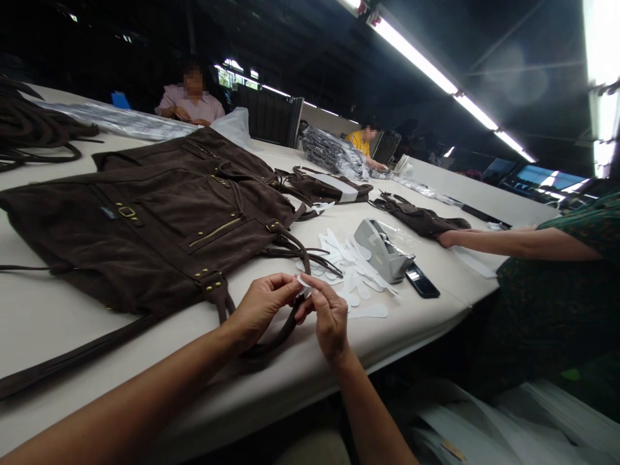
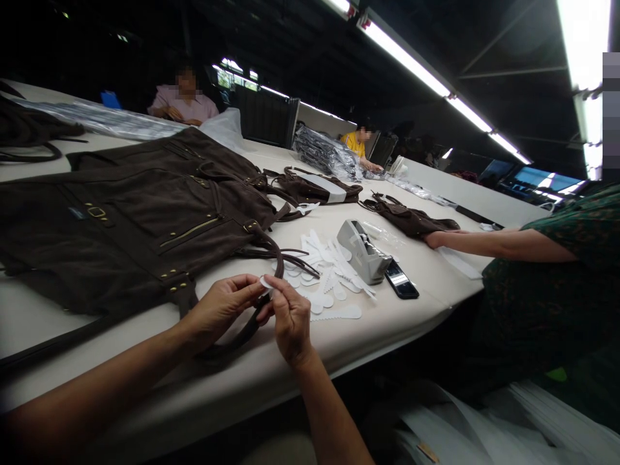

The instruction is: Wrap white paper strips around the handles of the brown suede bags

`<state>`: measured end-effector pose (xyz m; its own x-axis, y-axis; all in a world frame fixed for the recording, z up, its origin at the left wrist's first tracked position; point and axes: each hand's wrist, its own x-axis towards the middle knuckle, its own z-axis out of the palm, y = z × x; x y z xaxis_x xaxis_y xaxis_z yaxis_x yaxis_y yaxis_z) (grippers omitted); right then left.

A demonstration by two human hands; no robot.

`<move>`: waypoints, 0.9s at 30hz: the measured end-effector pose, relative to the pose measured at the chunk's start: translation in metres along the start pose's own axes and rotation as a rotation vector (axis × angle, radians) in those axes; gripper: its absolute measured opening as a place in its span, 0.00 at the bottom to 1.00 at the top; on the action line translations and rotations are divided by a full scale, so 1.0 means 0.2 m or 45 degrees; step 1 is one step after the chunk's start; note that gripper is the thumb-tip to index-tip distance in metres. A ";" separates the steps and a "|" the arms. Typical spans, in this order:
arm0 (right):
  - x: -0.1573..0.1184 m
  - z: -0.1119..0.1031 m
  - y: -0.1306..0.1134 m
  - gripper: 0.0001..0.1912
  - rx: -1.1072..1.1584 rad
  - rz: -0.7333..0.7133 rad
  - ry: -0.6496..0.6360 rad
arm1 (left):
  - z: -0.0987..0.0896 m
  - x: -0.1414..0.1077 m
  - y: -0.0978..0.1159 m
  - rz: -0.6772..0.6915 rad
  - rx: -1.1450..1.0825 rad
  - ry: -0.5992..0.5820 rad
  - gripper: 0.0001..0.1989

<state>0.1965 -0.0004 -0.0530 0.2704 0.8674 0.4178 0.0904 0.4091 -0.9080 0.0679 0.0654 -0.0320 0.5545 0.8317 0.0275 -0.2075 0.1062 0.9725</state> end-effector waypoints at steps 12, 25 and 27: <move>0.04 -0.01 0.00 0.15 0.175 0.132 0.023 | 0.03 -0.02 0.07 0.021 0.243 0.094 0.18; 0.00 -0.13 -0.06 0.04 -0.253 -0.135 -0.006 | 0.01 -0.01 0.05 0.133 0.428 -0.060 0.15; 0.00 -0.14 -0.08 0.04 -0.239 -0.075 -0.051 | 0.00 -0.02 0.05 0.153 0.440 -0.113 0.14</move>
<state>0.2218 -0.0157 -0.0389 0.2217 0.8556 0.4678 0.2827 0.4028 -0.8706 0.0648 0.0631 -0.0229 0.6134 0.7752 0.1510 0.0008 -0.1918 0.9814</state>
